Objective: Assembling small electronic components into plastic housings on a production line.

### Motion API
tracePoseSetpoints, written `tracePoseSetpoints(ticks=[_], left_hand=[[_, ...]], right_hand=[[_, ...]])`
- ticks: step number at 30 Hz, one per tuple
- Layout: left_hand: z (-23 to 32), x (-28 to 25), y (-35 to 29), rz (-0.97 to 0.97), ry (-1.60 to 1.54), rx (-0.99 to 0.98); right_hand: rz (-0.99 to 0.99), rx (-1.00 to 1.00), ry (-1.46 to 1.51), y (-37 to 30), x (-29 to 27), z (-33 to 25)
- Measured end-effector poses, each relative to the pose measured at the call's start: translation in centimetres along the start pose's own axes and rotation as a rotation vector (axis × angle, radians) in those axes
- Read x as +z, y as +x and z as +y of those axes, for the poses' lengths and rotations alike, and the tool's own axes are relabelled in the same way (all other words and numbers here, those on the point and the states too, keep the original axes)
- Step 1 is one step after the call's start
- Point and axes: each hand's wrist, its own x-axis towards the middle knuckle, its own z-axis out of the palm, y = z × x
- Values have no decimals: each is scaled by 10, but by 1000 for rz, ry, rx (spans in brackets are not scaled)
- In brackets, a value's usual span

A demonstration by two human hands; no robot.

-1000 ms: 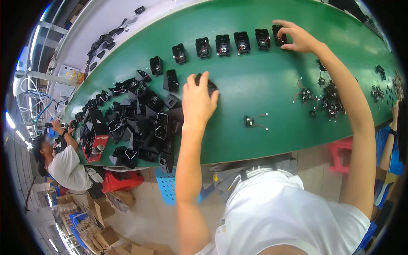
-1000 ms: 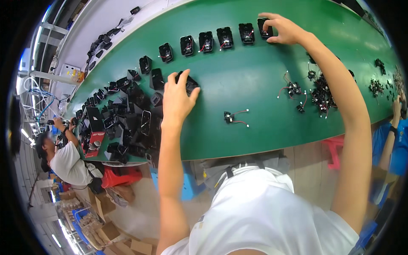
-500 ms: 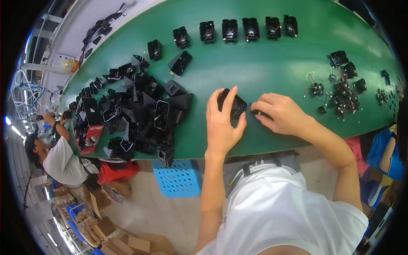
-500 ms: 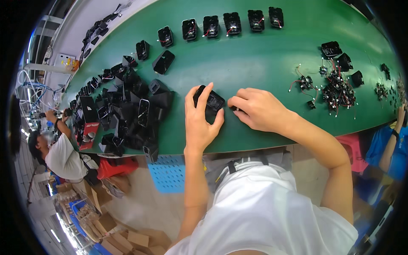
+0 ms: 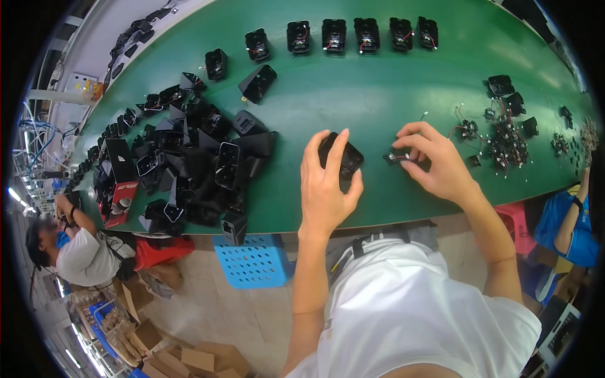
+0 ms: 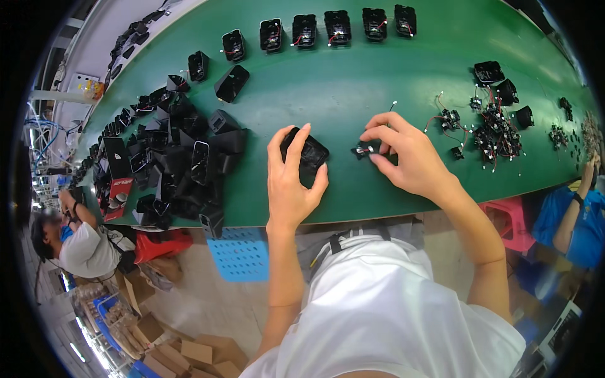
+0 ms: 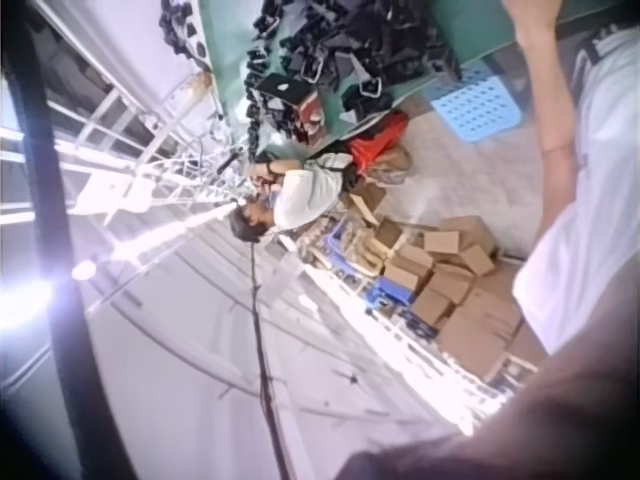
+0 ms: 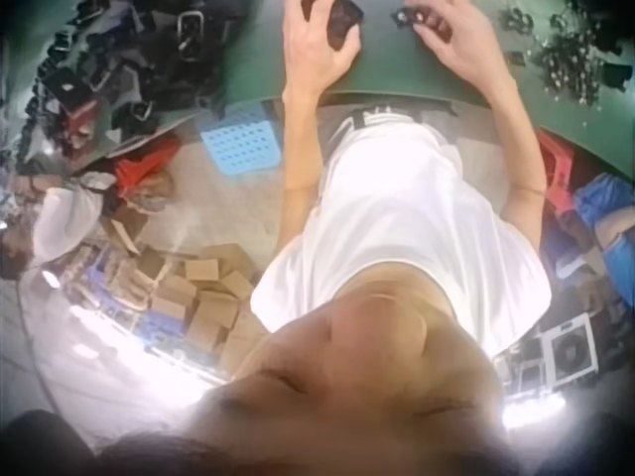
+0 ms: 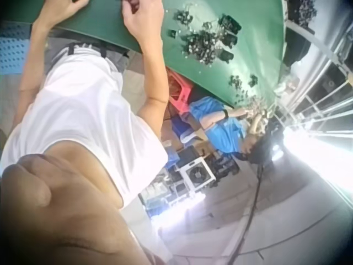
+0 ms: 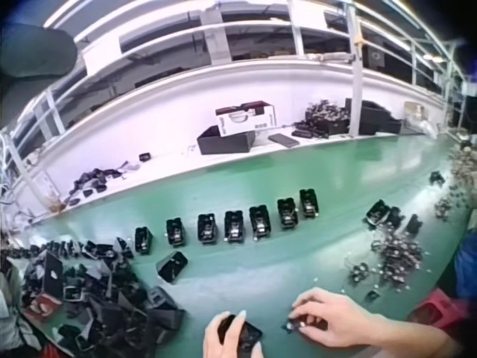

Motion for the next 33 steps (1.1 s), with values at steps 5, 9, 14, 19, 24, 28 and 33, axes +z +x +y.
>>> tracePoseSetpoints(ticks=[5, 9, 14, 19, 24, 28, 33], left_hand=[[-1, 0, 0, 6, 13, 24], [-2, 0, -1, 12, -50, 5], [9, -5, -9, 24, -142, -37], [9, -6, -21, 11, -189, -23], [7, -8, -23, 4, -213, -11], [13, -15, -23, -58, -368, -27], [9, -13, -27, -58, -539, -10]], right_hand=[[-6, -61, -163, -3, -3, -8], [9, 25, -155, -2, -9, -21], [66, 146, -151, -2, 8, -22], [149, 22, -159, -1, 26, -15], [183, -39, -134, 4, 25, -22], [95, -174, 122, -1, 6, -49], [-22, -253, 99, -4, 14, -62]])
